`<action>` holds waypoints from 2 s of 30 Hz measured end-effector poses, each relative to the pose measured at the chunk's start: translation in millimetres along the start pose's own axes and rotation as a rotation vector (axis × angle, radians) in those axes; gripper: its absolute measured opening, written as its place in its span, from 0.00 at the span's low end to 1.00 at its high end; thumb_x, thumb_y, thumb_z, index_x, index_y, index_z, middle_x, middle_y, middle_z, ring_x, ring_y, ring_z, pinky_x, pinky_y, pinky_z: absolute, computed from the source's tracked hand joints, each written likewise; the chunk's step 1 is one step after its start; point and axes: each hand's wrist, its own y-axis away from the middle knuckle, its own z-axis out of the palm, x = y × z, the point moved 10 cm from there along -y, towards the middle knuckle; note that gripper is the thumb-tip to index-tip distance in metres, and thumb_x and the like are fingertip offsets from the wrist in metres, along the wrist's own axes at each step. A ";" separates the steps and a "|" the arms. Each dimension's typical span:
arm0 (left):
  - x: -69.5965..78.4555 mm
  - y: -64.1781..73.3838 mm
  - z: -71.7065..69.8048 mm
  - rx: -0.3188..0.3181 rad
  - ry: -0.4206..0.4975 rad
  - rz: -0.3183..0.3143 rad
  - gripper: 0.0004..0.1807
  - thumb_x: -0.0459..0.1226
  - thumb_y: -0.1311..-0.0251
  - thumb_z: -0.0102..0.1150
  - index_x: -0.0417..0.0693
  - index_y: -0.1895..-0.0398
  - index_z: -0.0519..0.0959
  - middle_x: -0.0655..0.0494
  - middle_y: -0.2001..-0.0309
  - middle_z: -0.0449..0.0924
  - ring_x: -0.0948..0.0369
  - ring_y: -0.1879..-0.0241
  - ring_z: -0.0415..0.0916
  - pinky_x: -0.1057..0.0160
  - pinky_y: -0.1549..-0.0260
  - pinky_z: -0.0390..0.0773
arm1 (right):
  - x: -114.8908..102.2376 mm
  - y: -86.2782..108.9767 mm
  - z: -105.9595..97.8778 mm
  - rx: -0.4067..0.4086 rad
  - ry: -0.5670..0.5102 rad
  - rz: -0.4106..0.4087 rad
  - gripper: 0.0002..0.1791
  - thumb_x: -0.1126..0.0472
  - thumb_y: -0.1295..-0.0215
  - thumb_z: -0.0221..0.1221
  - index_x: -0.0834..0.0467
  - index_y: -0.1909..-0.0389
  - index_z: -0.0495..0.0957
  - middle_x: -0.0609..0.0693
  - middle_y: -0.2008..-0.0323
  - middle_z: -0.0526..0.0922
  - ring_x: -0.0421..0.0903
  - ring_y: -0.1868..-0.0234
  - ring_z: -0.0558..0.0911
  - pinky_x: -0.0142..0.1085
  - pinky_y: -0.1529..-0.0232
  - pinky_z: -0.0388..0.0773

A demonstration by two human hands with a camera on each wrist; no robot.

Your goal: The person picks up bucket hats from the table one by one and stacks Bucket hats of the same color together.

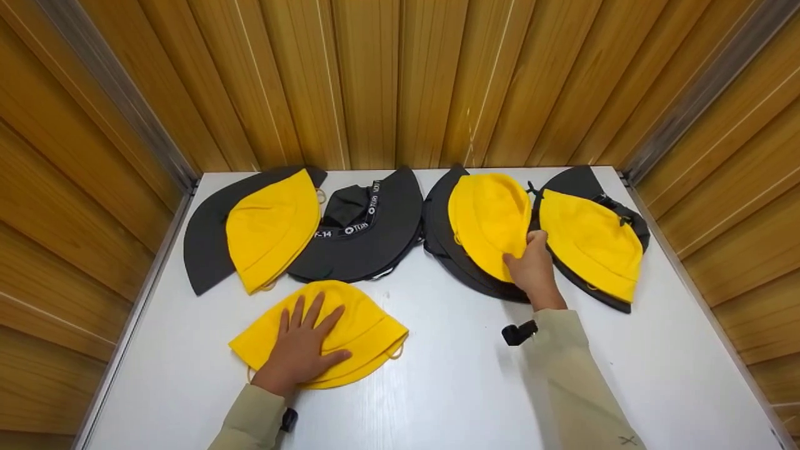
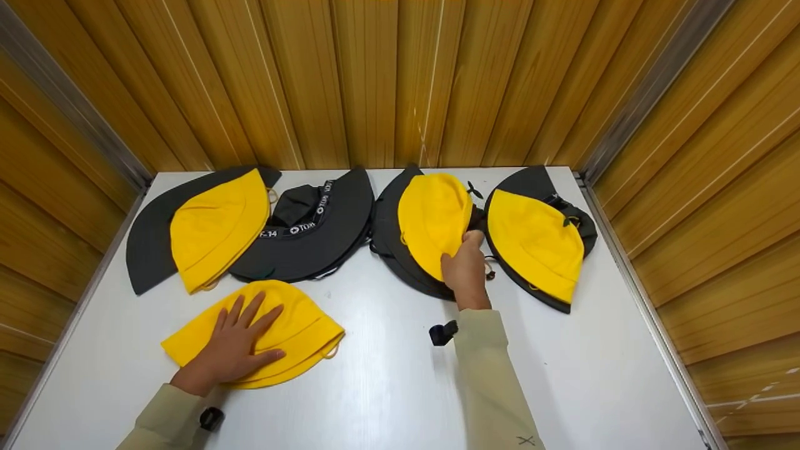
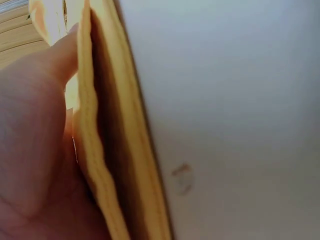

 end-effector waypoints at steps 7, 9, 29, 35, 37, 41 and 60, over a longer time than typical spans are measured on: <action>0.1 2.6 -0.7 -0.005 0.005 -0.002 0.48 0.73 0.41 0.54 0.68 0.20 0.58 0.49 0.15 0.39 0.37 0.18 0.30 0.29 0.24 0.33 | -37.9 17.0 -14.3 0.117 0.049 -0.294 0.32 0.62 0.23 0.57 0.50 0.26 0.54 0.59 0.28 0.70 0.57 0.35 0.74 0.53 0.26 0.69; -0.4 3.4 -1.6 0.002 0.008 -0.001 0.48 0.73 0.42 0.54 0.68 0.20 0.59 0.49 0.15 0.39 0.37 0.18 0.30 0.29 0.24 0.33 | -45.8 22.6 -17.7 0.145 0.055 -0.378 0.30 0.62 0.24 0.58 0.49 0.26 0.60 0.57 0.30 0.73 0.56 0.37 0.76 0.53 0.29 0.72; 53.6 -29.7 -100.9 0.182 0.127 0.044 0.50 0.58 0.39 0.68 0.66 0.18 0.53 0.41 0.18 0.48 0.36 0.19 0.42 0.31 0.25 0.53 | -130.1 101.1 -77.0 0.211 -0.082 -0.799 0.21 0.57 0.28 0.63 0.52 0.36 0.78 0.54 0.45 0.84 0.42 0.56 0.81 0.19 0.54 0.80; 70.2 -61.8 -172.2 0.342 0.313 0.140 0.48 0.56 0.32 0.61 0.65 0.17 0.46 0.48 0.16 0.40 0.46 0.18 0.42 0.39 0.24 0.57 | -152.5 113.7 -76.9 0.117 -0.141 -0.806 0.23 0.54 0.28 0.62 0.48 0.34 0.76 0.51 0.43 0.82 0.41 0.52 0.82 0.24 0.51 0.82; 71.0 -69.3 -193.6 0.396 0.409 0.161 0.48 0.56 0.31 0.61 0.62 0.17 0.45 0.49 0.17 0.41 0.48 0.18 0.44 0.41 0.22 0.55 | -159.3 118.1 -75.4 0.080 -0.162 -0.819 0.22 0.54 0.28 0.62 0.48 0.34 0.76 0.50 0.43 0.82 0.43 0.51 0.83 0.26 0.50 0.83; 65.1 -80.7 -223.9 0.451 0.747 0.175 0.48 0.55 0.31 0.61 0.58 0.17 0.44 0.49 0.19 0.50 0.51 0.20 0.52 0.47 0.21 0.57 | -172.1 126.4 -68.9 -0.017 -0.220 -0.842 0.22 0.56 0.28 0.63 0.50 0.35 0.76 0.49 0.45 0.82 0.46 0.51 0.84 0.29 0.50 0.85; 0.3 -26.4 -261.2 0.605 1.636 0.242 0.24 0.39 0.36 0.67 0.43 0.41 0.69 0.45 0.42 0.83 0.54 0.50 0.87 0.60 0.51 0.86 | -205.1 142.7 -7.4 -0.213 -0.311 -0.884 0.30 0.58 0.34 0.69 0.48 0.33 0.70 0.53 0.56 0.91 0.51 0.61 0.90 0.40 0.57 0.89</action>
